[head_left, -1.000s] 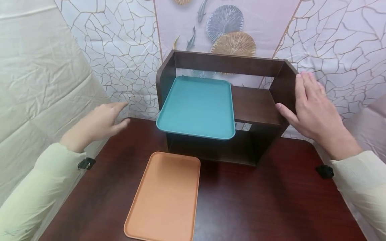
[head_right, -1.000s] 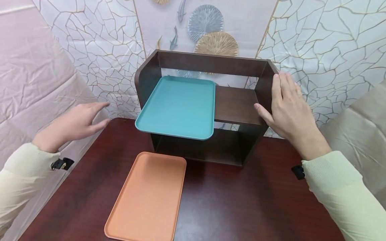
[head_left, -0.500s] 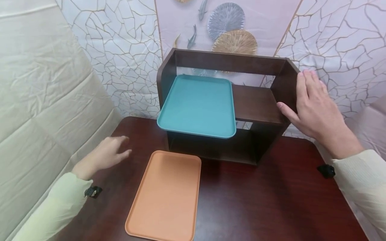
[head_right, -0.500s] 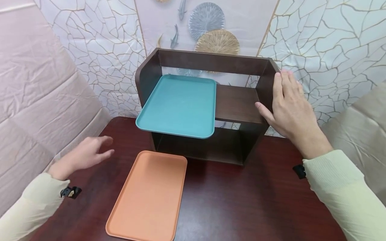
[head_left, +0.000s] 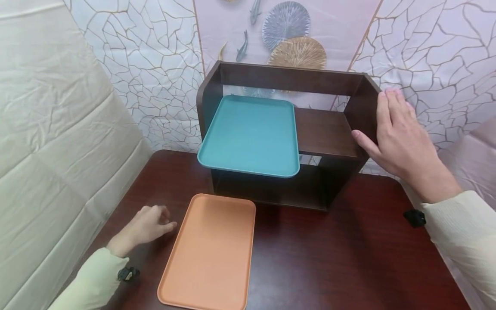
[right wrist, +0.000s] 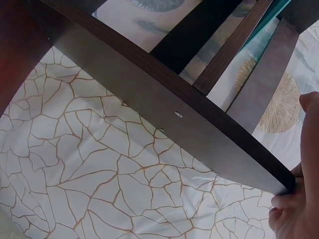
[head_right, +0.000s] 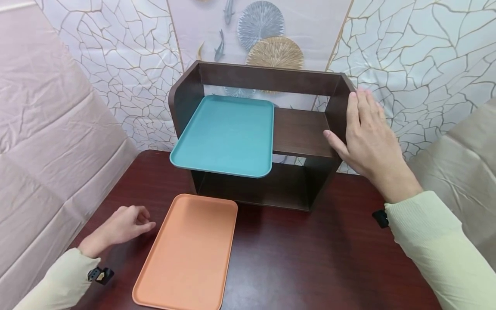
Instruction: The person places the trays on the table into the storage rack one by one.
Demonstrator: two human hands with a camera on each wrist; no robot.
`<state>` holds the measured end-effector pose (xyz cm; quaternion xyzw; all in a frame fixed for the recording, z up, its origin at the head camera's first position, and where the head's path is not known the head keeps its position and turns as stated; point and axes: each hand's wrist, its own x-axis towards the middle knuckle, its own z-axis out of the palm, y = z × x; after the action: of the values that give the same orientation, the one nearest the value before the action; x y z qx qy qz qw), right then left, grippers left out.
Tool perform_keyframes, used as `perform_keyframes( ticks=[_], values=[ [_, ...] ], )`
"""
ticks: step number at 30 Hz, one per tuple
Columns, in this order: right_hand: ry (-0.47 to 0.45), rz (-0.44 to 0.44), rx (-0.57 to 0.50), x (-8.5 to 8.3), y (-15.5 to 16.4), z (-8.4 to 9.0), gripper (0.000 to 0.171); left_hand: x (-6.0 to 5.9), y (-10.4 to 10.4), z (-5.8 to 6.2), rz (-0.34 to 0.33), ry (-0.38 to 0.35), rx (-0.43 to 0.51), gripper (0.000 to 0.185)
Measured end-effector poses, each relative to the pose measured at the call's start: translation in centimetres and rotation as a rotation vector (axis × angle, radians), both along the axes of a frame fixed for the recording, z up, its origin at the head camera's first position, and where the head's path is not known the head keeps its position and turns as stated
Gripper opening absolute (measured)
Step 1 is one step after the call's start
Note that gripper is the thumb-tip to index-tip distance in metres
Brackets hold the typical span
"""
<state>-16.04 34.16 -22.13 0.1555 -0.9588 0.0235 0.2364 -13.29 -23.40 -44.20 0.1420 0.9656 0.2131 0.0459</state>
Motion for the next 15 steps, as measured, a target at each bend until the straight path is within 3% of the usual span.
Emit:
perform_keyframes(
  ticks=[6,15],
  values=[
    [0.004,-0.004,0.006,0.0,0.0,0.1,0.090,0.8,0.9,-2.0,0.028,-0.030,0.006,0.025],
    [0.009,-0.011,0.012,-0.1,0.0,-0.2,0.091,0.9,1.7,-3.0,0.041,-0.048,0.031,0.021]
  ],
)
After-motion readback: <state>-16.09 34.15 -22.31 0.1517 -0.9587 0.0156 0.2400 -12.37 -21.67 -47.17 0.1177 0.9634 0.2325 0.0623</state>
